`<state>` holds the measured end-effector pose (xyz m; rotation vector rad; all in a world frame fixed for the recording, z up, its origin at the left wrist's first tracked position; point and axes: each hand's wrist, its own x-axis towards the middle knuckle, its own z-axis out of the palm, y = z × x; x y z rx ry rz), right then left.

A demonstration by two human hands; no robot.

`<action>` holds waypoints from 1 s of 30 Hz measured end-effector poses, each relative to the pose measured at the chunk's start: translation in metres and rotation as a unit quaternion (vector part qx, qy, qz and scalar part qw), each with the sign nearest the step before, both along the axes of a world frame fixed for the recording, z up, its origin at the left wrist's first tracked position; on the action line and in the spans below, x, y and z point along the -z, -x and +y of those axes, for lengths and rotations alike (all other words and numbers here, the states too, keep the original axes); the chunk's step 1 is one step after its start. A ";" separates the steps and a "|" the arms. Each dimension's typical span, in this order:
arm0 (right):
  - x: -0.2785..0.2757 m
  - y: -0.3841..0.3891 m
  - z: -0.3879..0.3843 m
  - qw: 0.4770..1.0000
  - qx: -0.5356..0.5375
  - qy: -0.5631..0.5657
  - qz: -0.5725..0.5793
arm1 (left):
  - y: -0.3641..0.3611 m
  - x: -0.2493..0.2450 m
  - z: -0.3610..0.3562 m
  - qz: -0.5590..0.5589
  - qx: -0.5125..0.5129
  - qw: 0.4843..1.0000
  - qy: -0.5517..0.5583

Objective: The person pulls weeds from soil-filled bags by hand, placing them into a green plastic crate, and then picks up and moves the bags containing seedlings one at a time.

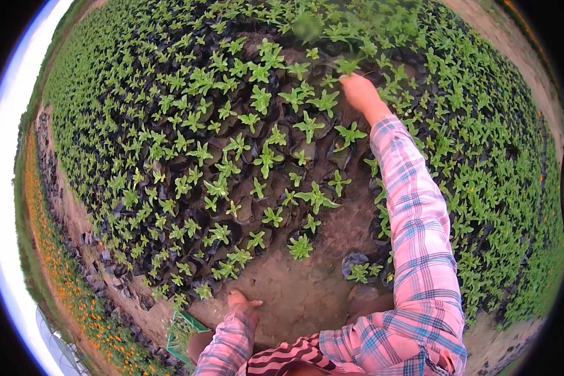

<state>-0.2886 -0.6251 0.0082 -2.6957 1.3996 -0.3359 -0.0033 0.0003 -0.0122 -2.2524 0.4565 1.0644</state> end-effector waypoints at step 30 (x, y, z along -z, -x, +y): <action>-0.165 -0.133 0.362 0.871 -0.315 -0.277 -0.255 | -0.006 -0.048 -0.031 0.374 -0.454 0.773 0.236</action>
